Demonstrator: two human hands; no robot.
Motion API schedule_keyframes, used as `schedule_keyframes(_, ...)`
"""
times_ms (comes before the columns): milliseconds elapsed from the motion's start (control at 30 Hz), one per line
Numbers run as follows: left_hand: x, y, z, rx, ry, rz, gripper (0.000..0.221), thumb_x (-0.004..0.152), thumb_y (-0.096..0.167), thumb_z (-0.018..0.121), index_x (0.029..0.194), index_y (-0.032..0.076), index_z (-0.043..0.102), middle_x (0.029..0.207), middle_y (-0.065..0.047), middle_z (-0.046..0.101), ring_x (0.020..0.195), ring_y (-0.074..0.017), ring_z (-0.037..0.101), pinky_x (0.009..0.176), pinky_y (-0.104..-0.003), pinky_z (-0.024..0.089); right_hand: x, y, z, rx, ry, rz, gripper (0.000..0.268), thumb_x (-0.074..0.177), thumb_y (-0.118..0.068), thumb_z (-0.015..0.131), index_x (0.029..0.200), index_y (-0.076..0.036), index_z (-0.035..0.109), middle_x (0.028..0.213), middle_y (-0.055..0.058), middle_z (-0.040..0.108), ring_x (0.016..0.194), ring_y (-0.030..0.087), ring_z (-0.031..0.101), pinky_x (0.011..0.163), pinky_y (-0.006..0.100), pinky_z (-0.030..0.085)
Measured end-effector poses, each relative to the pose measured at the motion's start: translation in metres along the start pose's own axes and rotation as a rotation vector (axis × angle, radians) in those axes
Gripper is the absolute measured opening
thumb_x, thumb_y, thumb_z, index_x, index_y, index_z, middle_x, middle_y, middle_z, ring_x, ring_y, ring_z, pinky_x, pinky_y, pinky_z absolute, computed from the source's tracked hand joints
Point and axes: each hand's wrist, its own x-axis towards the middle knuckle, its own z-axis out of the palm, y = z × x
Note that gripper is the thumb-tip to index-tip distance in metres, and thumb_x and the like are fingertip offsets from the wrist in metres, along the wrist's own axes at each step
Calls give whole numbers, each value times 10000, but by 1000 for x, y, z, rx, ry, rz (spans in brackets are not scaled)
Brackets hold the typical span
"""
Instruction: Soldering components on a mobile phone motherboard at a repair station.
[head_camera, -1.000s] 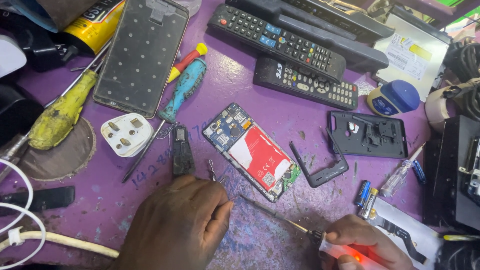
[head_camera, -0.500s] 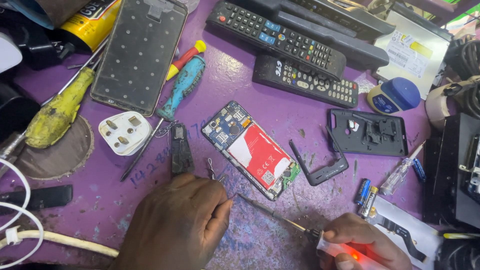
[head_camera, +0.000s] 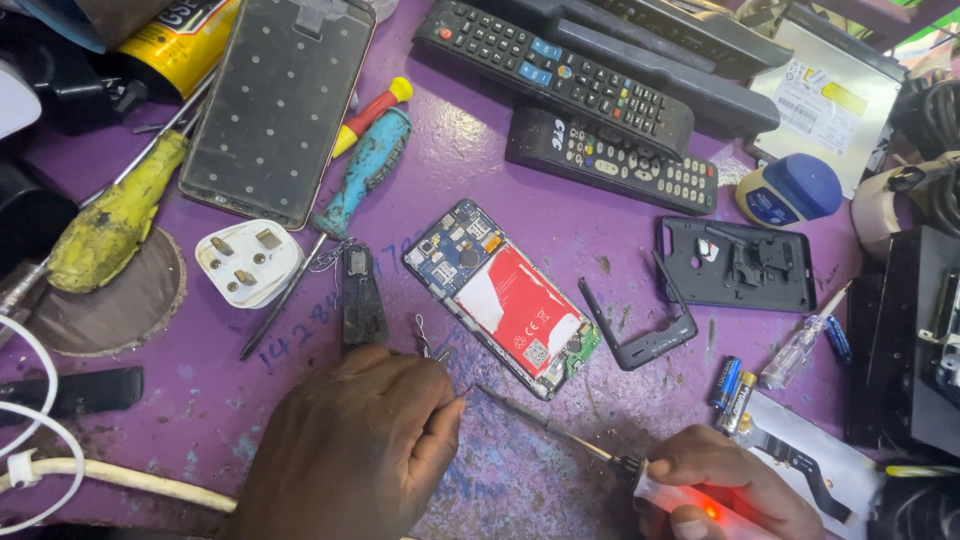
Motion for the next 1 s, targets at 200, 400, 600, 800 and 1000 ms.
schedule_keyframes(200, 2, 0, 0, 8, 36, 34, 280, 828, 140, 719, 676, 178, 487, 609, 9, 528, 664, -223, 558, 522, -442, 436, -2, -1, 1, -55, 28, 24, 263, 940, -171, 683, 1169, -45, 710, 922, 63, 775, 819, 160, 762, 793, 265, 595)
schedule_keyframes(400, 2, 2, 0, 14, 57, 51, 273, 823, 127, 736, 683, 169, 505, 617, -1, 535, 648, -233, 546, 534, -440, 441, -7, 8, -4, -103, 0, -27, 282, 932, -153, 698, 1193, -48, 702, 1058, 40, 797, 873, 165, 785, 833, 286, 609)
schedule_keyframes(600, 2, 2, 0, 5, 50, 44, 264, 819, 132, 732, 687, 171, 507, 616, -7, 540, 656, -237, 556, 530, -454, 437, 0, 2, -2, -86, 9, -27, 254, 932, -150, 687, 1164, -49, 699, 914, 71, 771, 801, 150, 776, 773, 241, 620)
schedule_keyframes(800, 2, 1, 1, -5, 37, 51, 269, 824, 141, 734, 686, 172, 505, 616, -8, 535, 662, -245, 551, 543, -456, 442, -2, 6, -6, -86, -50, -45, 272, 934, -148, 697, 1189, -53, 692, 952, 75, 776, 816, 149, 781, 778, 242, 631)
schedule_keyframes(1000, 2, 1, 0, -6, 34, 48, 266, 827, 139, 725, 683, 172, 503, 605, -8, 528, 649, -244, 547, 528, -458, 430, -2, 2, -7, -45, -19, 0, 256, 944, -146, 679, 1183, -55, 685, 903, 84, 764, 763, 129, 790, 744, 216, 647)
